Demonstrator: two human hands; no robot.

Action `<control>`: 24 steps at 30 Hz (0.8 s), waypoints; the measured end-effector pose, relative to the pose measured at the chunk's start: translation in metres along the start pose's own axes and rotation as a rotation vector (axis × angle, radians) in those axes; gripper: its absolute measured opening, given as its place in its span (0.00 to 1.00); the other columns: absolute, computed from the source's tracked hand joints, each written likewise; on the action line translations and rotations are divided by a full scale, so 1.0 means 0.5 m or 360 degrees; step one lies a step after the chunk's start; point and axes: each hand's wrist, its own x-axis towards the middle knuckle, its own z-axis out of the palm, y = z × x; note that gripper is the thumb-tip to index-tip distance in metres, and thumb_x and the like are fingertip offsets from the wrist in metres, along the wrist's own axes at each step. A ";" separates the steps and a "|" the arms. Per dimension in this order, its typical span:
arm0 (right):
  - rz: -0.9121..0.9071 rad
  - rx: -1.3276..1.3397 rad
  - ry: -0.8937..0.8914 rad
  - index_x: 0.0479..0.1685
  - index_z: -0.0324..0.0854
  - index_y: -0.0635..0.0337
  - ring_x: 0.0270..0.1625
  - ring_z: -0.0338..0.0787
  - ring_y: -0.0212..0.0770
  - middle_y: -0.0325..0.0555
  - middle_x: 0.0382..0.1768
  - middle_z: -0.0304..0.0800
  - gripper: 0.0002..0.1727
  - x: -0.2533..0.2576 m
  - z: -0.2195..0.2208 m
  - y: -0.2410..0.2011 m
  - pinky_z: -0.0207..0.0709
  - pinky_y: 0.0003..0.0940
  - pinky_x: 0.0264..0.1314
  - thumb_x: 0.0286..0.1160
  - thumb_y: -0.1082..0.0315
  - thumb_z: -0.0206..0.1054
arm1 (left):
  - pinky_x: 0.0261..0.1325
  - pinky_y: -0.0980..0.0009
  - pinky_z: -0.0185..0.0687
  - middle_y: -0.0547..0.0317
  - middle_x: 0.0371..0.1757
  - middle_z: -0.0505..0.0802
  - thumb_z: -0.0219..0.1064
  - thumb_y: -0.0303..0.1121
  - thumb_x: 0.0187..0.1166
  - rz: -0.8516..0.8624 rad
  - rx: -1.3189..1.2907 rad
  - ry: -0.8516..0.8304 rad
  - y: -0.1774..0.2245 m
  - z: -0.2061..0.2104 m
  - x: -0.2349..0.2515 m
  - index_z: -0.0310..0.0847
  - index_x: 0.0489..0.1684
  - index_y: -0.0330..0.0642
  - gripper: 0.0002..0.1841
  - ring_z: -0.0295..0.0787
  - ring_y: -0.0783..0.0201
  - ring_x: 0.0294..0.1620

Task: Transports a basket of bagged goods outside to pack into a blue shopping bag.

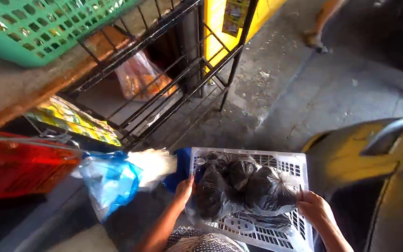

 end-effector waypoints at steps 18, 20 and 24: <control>-0.0652 -0.0522 -0.0687 0.61 0.85 0.66 0.69 0.84 0.66 0.68 0.62 0.87 0.17 0.443 0.141 -0.293 0.72 0.70 0.70 0.76 0.69 0.65 | 0.58 0.54 0.83 0.42 0.55 0.88 0.39 0.56 0.94 -0.0282 -0.0947 0.0834 -0.104 0.106 0.146 0.77 0.70 0.33 0.34 0.86 0.56 0.53; -0.0586 -0.0511 -0.0703 0.63 0.84 0.66 0.71 0.83 0.67 0.69 0.64 0.86 0.18 0.513 0.172 -0.282 0.71 0.70 0.71 0.78 0.68 0.63 | 0.62 0.52 0.80 0.38 0.60 0.87 0.38 0.55 0.95 -0.0372 -0.0894 0.0761 -0.105 0.125 0.190 0.76 0.72 0.30 0.35 0.85 0.52 0.57; -0.0478 -0.0523 -0.0635 0.61 0.84 0.68 0.69 0.83 0.72 0.73 0.62 0.86 0.16 0.671 0.229 -0.271 0.70 0.74 0.69 0.81 0.69 0.63 | 0.41 0.66 0.76 0.53 0.34 0.86 0.53 0.41 0.94 -0.0473 -0.0758 0.0639 -0.099 0.184 0.314 0.83 0.45 0.30 0.20 0.79 0.64 0.33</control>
